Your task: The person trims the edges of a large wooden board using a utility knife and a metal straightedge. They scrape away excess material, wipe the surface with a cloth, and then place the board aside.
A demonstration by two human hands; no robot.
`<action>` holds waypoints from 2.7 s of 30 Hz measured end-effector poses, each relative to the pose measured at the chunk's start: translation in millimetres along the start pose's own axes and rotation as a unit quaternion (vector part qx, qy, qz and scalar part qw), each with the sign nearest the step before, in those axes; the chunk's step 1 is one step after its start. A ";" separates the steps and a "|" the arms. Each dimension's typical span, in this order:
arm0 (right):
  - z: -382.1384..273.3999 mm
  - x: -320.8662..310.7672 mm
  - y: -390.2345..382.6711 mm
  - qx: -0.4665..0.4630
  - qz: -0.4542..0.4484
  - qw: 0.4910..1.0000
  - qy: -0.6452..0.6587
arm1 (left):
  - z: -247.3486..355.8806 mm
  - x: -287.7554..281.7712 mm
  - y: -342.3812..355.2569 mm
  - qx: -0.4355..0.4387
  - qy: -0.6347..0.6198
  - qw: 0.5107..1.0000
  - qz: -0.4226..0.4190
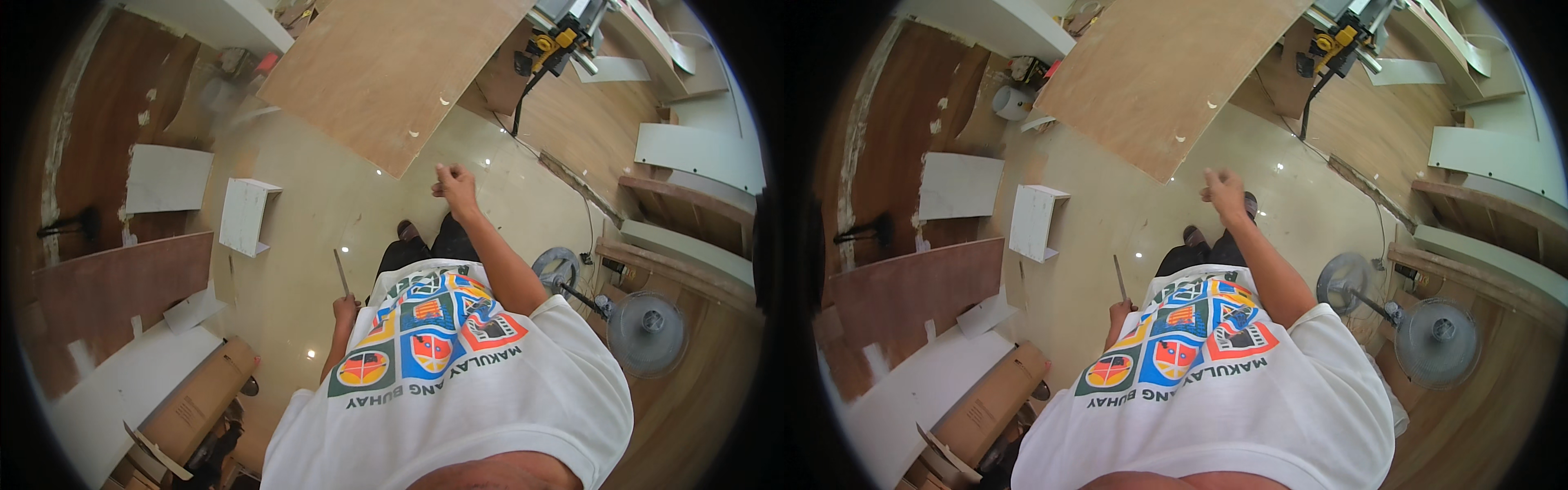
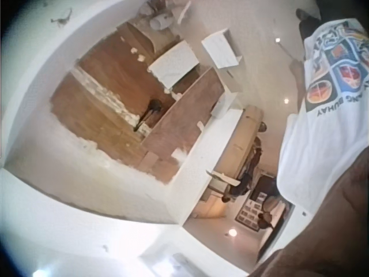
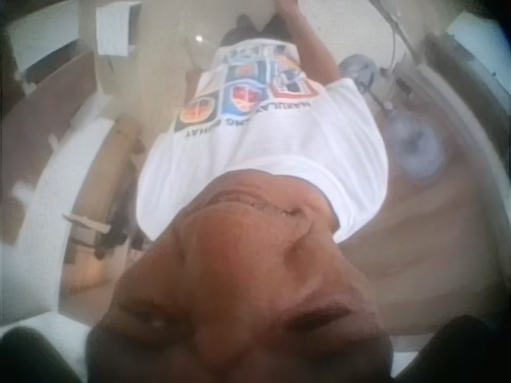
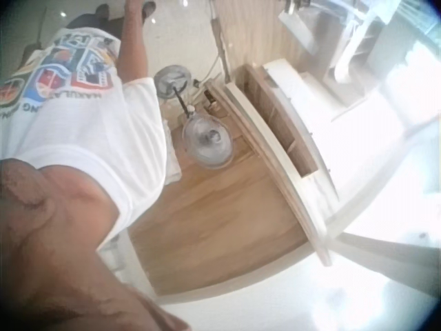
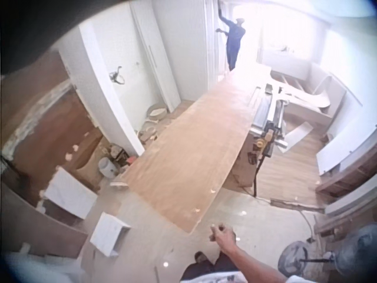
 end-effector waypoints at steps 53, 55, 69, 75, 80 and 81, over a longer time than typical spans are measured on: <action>115.4 -569.6 19.2 0.252 0.365 0.896 0.013 | 850.7 492.4 -88.9 0.616 0.216 0.756 0.048; 88.7 -582.5 36.0 0.277 0.394 0.876 0.017 | 861.3 506.9 -72.3 0.568 0.266 0.778 0.034; -86.3 -671.8 215.2 0.096 0.457 0.881 0.078 | 998.8 638.4 -182.5 0.680 0.093 0.727 0.022; -175.8 -750.9 321.0 0.034 0.407 0.911 0.061 | 1041.5 741.4 -166.8 0.696 0.298 0.639 0.136; -212.5 -845.4 418.3 0.051 0.332 0.933 0.131 | 1032.7 765.7 -133.5 0.689 0.272 0.657 0.142; -220.6 -867.7 444.2 0.045 0.307 0.935 0.173 | 1031.3 760.7 -139.4 0.694 0.270 0.649 0.153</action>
Point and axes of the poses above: each hand's wrist, its own y-axis towards the middle knuckle, its own x-axis out of the palm, z = x × y, the point moved 1 cm from there along y, towards the middle knuckle, and after that the axes turned 2 degrees about -y, right-handed, at the moved point
